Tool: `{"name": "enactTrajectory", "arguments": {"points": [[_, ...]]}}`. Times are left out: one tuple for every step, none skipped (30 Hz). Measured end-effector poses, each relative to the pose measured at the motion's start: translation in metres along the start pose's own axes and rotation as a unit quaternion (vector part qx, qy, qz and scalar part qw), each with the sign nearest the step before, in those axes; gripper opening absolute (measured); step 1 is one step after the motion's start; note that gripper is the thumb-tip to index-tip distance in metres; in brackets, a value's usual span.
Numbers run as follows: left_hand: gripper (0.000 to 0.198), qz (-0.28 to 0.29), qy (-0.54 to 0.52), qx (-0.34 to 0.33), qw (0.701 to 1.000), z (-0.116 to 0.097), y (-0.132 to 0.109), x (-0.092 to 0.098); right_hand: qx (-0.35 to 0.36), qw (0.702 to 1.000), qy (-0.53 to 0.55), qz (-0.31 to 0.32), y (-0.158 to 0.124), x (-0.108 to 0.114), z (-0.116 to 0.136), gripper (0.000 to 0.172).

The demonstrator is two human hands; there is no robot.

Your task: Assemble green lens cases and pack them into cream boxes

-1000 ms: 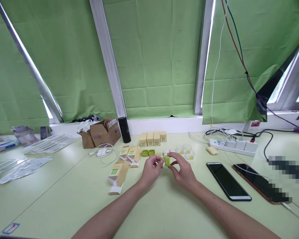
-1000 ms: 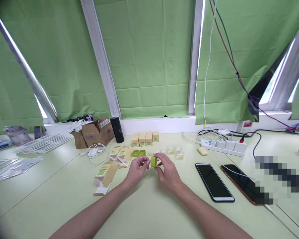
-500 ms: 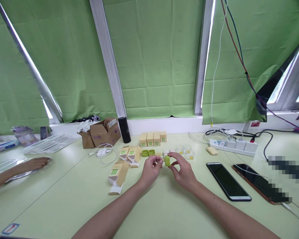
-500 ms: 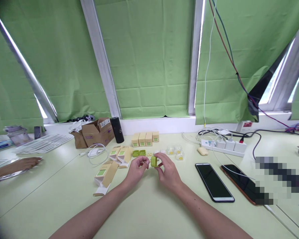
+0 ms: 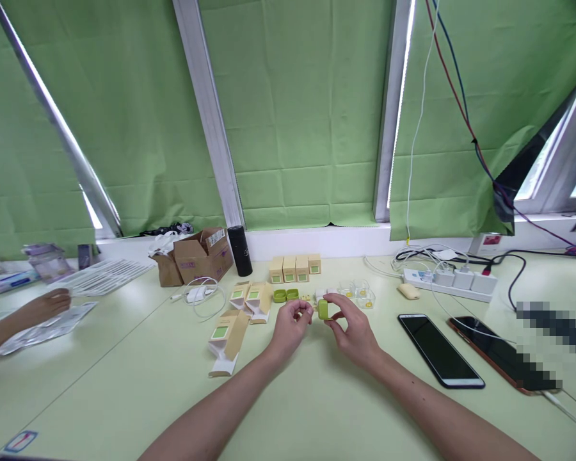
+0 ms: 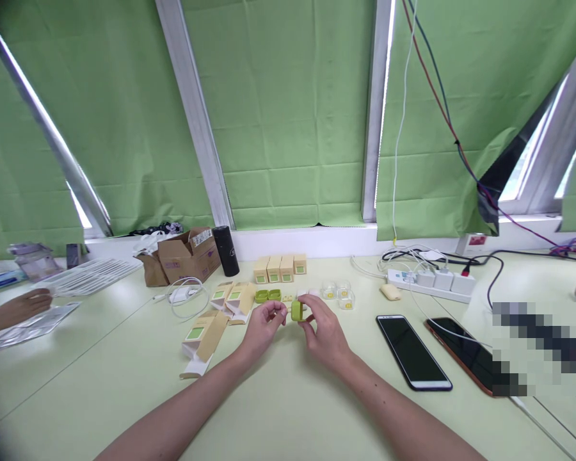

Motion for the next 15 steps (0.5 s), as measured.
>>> {"name": "enactTrajectory", "arguments": {"points": [[0.021, 0.000, -0.004, 0.002, 1.000, 0.000, 0.000, 0.000, 0.000, 1.000, -0.002, -0.001, 0.000, 0.000, 0.000, 0.049], [0.021, -0.002, -0.007, 0.004, 1.000, 0.000, 0.000, 0.001, 0.000, 1.000, -0.004, -0.002, 0.000, 0.001, 0.000, 0.049], [0.021, -0.002, -0.011, 0.007, 1.000, 0.001, 0.000, 0.001, 0.000, 1.000, -0.006, -0.004, 0.000, 0.001, 0.000, 0.049], [0.021, -0.003, -0.015, 0.010, 1.000, 0.001, 0.000, 0.001, 0.000, 1.000, -0.008, -0.005, 0.000, 0.001, 0.000, 0.050], [0.021, -0.003, -0.018, 0.011, 1.000, 0.002, 0.000, 0.002, 0.000, 1.000, -0.010, -0.006, 0.000, 0.001, 0.000, 0.050], [0.020, -0.003, -0.022, 0.013, 1.000, 0.003, 0.001, 0.002, 0.000, 1.000, -0.011, -0.007, 0.000, 0.001, 0.000, 0.050], [0.020, -0.002, -0.024, 0.014, 1.000, 0.004, 0.001, 0.002, 0.001, 1.000, -0.011, -0.007, 0.000, 0.001, 0.000, 0.050], [0.020, -0.002, -0.026, 0.014, 1.000, 0.005, 0.001, 0.002, 0.002, 1.000, -0.012, -0.007, 0.000, 0.001, 0.000, 0.050], [0.019, -0.002, -0.027, 0.014, 1.000, 0.006, 0.002, 0.002, 0.003, 1.000, -0.012, -0.008, 0.000, 0.001, 0.000, 0.050], [0.019, -0.002, -0.026, 0.014, 1.000, 0.007, 0.002, 0.003, 0.004, 1.000, -0.012, -0.007, 0.000, 0.001, 0.000, 0.050], [0.019, -0.004, -0.025, 0.014, 1.000, 0.008, 0.003, 0.004, 0.003, 1.000, -0.013, -0.007, 0.000, 0.000, -0.001, 0.050], [0.019, -0.008, -0.021, 0.012, 1.000, 0.008, 0.003, 0.005, 0.003, 1.000, -0.014, -0.006, 0.000, 0.000, -0.001, 0.051], [0.018, -0.014, -0.013, 0.007, 1.000, 0.007, 0.003, 0.007, 0.001, 1.000, -0.015, -0.005, 0.000, 0.000, -0.001, 0.051], [0.018, -0.022, 0.000, -0.003, 1.000, 0.006, 0.003, 0.009, -0.001, 1.000, -0.017, -0.003, 0.000, 0.001, -0.001, 0.051], [0.017, -0.031, 0.019, -0.018, 0.999, 0.002, 0.002, 0.011, -0.002, 1.000, -0.018, -0.001, 0.000, 0.001, -0.001, 0.051]]}}
Point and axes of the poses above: each hand's wrist, its own y-axis towards the middle knuckle, its own x-axis out of the back of the hand, z = x × y, the point moved 9 cm from there along y, towards the middle knuckle, and after that the axes turned 12 degrees about -y, right-handed, at the moved point
